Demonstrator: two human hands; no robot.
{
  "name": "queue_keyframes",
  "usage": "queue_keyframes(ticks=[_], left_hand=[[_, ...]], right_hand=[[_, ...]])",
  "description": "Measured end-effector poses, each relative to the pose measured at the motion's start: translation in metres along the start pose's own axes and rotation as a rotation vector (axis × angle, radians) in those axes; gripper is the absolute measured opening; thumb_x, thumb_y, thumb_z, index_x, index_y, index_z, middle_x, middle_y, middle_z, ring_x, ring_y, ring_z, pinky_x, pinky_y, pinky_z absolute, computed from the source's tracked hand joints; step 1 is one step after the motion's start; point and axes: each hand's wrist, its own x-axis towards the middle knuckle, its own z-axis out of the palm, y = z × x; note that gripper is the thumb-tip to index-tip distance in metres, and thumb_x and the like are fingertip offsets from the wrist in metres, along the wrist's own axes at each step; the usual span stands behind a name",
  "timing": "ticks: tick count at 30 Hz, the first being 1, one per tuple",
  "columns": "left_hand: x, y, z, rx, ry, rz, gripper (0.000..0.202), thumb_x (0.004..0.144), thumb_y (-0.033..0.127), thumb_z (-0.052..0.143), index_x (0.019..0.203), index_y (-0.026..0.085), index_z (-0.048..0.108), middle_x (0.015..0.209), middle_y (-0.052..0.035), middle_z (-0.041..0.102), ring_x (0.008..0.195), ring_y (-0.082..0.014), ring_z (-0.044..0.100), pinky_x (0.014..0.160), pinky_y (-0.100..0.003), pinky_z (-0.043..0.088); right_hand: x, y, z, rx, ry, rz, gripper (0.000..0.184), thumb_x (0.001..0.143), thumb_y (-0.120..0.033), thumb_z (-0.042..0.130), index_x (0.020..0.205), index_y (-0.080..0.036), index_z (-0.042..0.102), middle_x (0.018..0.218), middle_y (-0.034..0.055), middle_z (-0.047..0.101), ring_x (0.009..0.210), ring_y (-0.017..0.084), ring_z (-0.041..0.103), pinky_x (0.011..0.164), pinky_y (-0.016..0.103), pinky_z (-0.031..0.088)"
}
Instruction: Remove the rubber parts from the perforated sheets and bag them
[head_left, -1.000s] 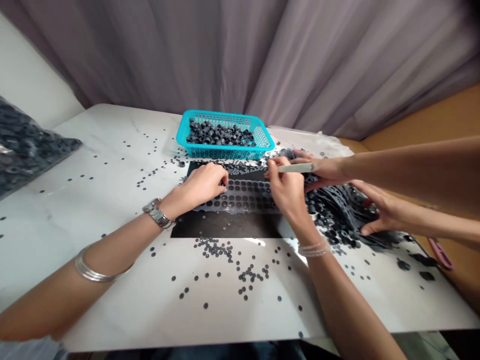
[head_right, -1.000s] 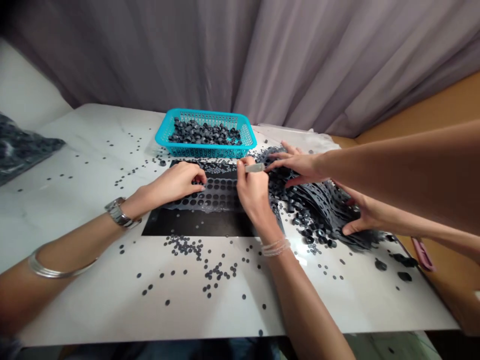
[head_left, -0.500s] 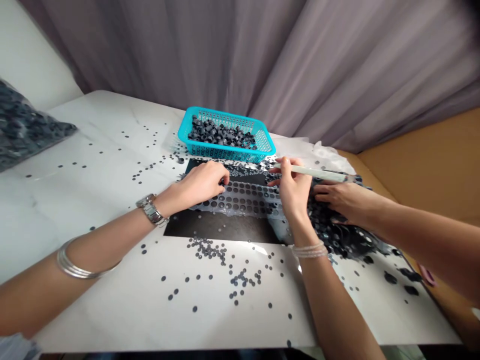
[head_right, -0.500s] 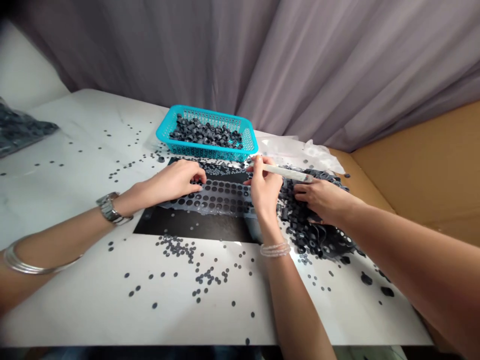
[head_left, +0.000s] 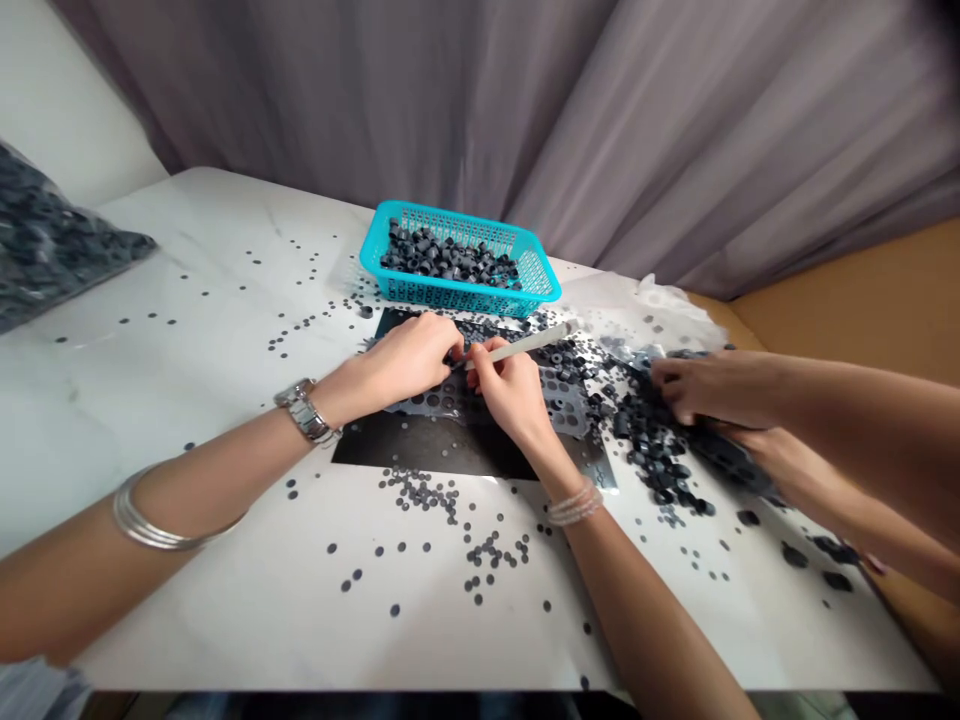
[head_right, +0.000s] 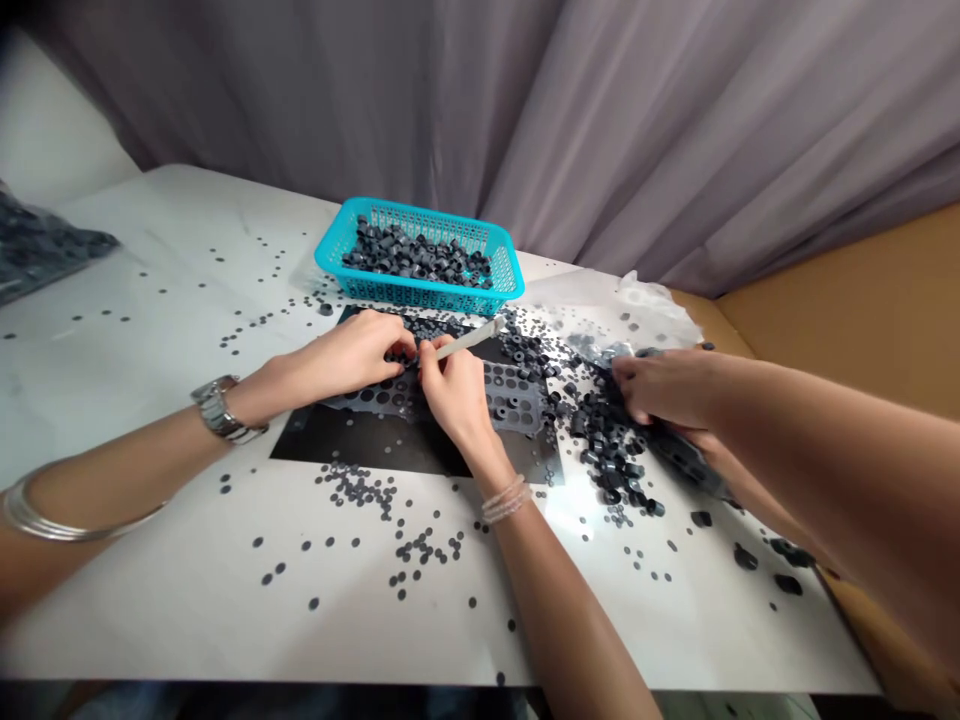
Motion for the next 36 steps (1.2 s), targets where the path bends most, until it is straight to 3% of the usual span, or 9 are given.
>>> queue_keyframes(ticks=[6, 10, 15, 22, 26, 30, 33, 36], left_hand=[[-0.004, 0.01, -0.003, 0.086, 0.014, -0.017, 0.019, 0.077, 0.014, 0.054, 0.089, 0.016, 0.069, 0.089, -0.0094, 0.069, 0.091, -0.0241, 0.061, 0.079, -0.034, 0.045], [-0.003, 0.017, 0.0, 0.179, 0.032, -0.027, 0.018, 0.08, 0.013, 0.048, 0.084, 0.011, 0.066, 0.089, -0.0139, 0.067, 0.086, -0.0241, 0.062, 0.074, -0.034, 0.045], [-0.001, 0.016, 0.006, 0.171, 0.024, -0.045, 0.021, 0.083, 0.012, 0.044, 0.078, 0.011, 0.065, 0.078, -0.0121, 0.066, 0.076, -0.0204, 0.062, 0.068, -0.031, 0.044], [0.001, 0.011, 0.006, 0.144, 0.033, -0.054, 0.024, 0.081, 0.012, 0.045, 0.078, 0.01, 0.069, 0.077, -0.0127, 0.067, 0.076, -0.0209, 0.062, 0.068, -0.031, 0.041], [0.006, 0.002, -0.011, -0.126, 0.039, -0.096, 0.014, 0.074, 0.02, 0.058, 0.073, 0.015, 0.071, 0.071, -0.0048, 0.068, 0.069, -0.0162, 0.059, 0.068, -0.029, 0.041], [0.008, -0.013, -0.023, -0.663, 0.153, -0.363, 0.006, 0.07, 0.021, 0.066, 0.07, 0.015, 0.068, 0.064, -0.0014, 0.064, 0.06, -0.0109, 0.054, 0.064, -0.028, 0.043], [0.006, -0.024, -0.024, -0.915, 0.229, -0.492, 0.003, 0.067, 0.016, 0.07, 0.069, 0.015, 0.068, 0.064, -0.0009, 0.062, 0.058, -0.0088, 0.053, 0.065, -0.028, 0.044], [0.006, -0.03, -0.021, -1.096, 0.141, -0.515, 0.008, 0.065, 0.015, 0.074, 0.072, 0.014, 0.07, 0.071, -0.0029, 0.065, 0.068, -0.0101, 0.058, 0.073, -0.027, 0.047]], right_hand=[[0.001, -0.005, 0.001, -0.088, -0.004, -0.013, 0.028, 0.09, -0.035, 0.043, 0.068, -0.022, 0.053, 0.061, 0.0025, 0.062, 0.062, 0.021, 0.061, 0.057, 0.027, 0.039], [0.001, -0.008, 0.001, -0.113, -0.003, -0.046, 0.027, 0.09, -0.031, 0.043, 0.065, -0.022, 0.05, 0.06, 0.0015, 0.06, 0.061, 0.021, 0.06, 0.058, 0.027, 0.037], [0.001, -0.009, 0.001, -0.118, -0.001, -0.057, 0.025, 0.089, -0.029, 0.043, 0.065, -0.022, 0.049, 0.059, 0.0003, 0.058, 0.059, 0.019, 0.058, 0.058, 0.026, 0.035], [0.002, -0.008, 0.002, -0.13, 0.002, -0.055, 0.025, 0.089, -0.027, 0.043, 0.065, -0.022, 0.049, 0.06, 0.0011, 0.059, 0.058, 0.019, 0.058, 0.06, 0.027, 0.036], [0.003, -0.007, 0.002, -0.119, 0.007, -0.025, 0.024, 0.088, -0.028, 0.045, 0.066, -0.022, 0.05, 0.06, 0.0017, 0.06, 0.057, 0.019, 0.058, 0.06, 0.027, 0.036], [0.004, -0.006, 0.003, -0.088, 0.008, 0.007, 0.021, 0.088, -0.03, 0.046, 0.069, -0.021, 0.053, 0.059, 0.0015, 0.061, 0.057, 0.019, 0.059, 0.059, 0.027, 0.038], [0.003, -0.003, 0.003, -0.037, 0.003, 0.033, 0.023, 0.088, -0.033, 0.047, 0.071, -0.021, 0.055, 0.058, 0.0014, 0.061, 0.056, 0.018, 0.059, 0.059, 0.028, 0.039], [0.001, 0.002, 0.003, 0.061, 0.0, 0.039, 0.03, 0.091, -0.041, 0.044, 0.072, -0.021, 0.056, 0.059, 0.002, 0.062, 0.056, 0.018, 0.058, 0.058, 0.029, 0.042]])
